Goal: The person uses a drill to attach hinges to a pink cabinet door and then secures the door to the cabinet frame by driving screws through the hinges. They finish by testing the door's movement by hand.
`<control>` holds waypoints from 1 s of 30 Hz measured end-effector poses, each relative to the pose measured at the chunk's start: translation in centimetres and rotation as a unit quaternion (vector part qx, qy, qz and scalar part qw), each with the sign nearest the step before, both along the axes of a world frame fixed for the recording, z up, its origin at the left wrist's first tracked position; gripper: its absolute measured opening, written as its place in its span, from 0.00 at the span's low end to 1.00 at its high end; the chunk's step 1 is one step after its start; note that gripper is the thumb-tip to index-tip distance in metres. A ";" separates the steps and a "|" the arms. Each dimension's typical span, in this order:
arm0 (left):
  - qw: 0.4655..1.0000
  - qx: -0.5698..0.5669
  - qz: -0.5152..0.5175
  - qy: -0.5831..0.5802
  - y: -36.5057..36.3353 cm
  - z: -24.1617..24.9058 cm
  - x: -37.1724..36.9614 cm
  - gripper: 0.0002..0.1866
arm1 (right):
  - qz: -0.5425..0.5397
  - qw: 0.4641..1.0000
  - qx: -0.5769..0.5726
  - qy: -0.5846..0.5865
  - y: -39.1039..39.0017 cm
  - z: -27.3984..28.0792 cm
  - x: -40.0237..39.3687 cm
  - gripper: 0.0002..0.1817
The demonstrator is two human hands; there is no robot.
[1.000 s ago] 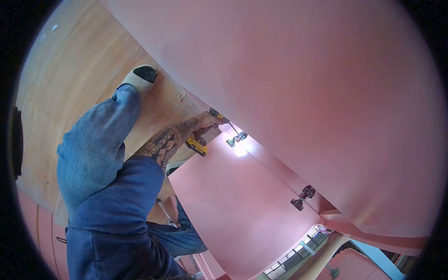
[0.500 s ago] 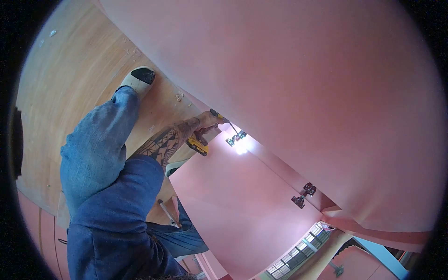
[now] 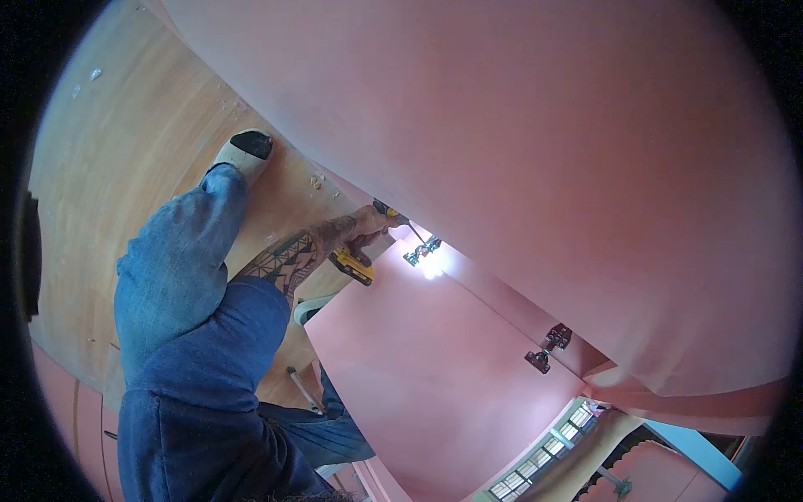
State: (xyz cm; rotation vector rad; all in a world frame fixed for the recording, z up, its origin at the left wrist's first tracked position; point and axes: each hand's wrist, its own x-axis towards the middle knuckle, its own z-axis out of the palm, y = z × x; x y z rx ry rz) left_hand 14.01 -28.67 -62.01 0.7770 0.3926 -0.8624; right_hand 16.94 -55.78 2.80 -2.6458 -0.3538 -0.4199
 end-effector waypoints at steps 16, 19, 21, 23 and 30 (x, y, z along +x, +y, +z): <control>0.995 -0.080 0.051 0.020 -0.3 0.2 -0.6 0.21 | -0.015 0.997 0.074 -0.010 4.4 -0.5 0.8 0.20; 0.992 -0.109 0.043 0.042 -1.7 -2.6 -0.6 0.21 | -0.057 0.998 0.039 -0.003 2.9 1.2 1.6 0.28; 0.993 -0.068 0.076 0.053 -2.3 -3.1 -0.6 0.18 | 0.110 0.815 -0.557 -0.117 -1.8 5.1 4.1 0.31; 0.989 -0.071 0.115 0.059 -1.0 -1.6 -1.3 0.20 | 0.024 0.996 -0.089 -0.009 13.2 -2.6 3.0 0.35; 0.988 0.095 0.018 -0.120 1.3 7.3 -0.8 0.23 | -0.019 0.986 -0.082 -0.146 15.9 -6.0 2.3 0.28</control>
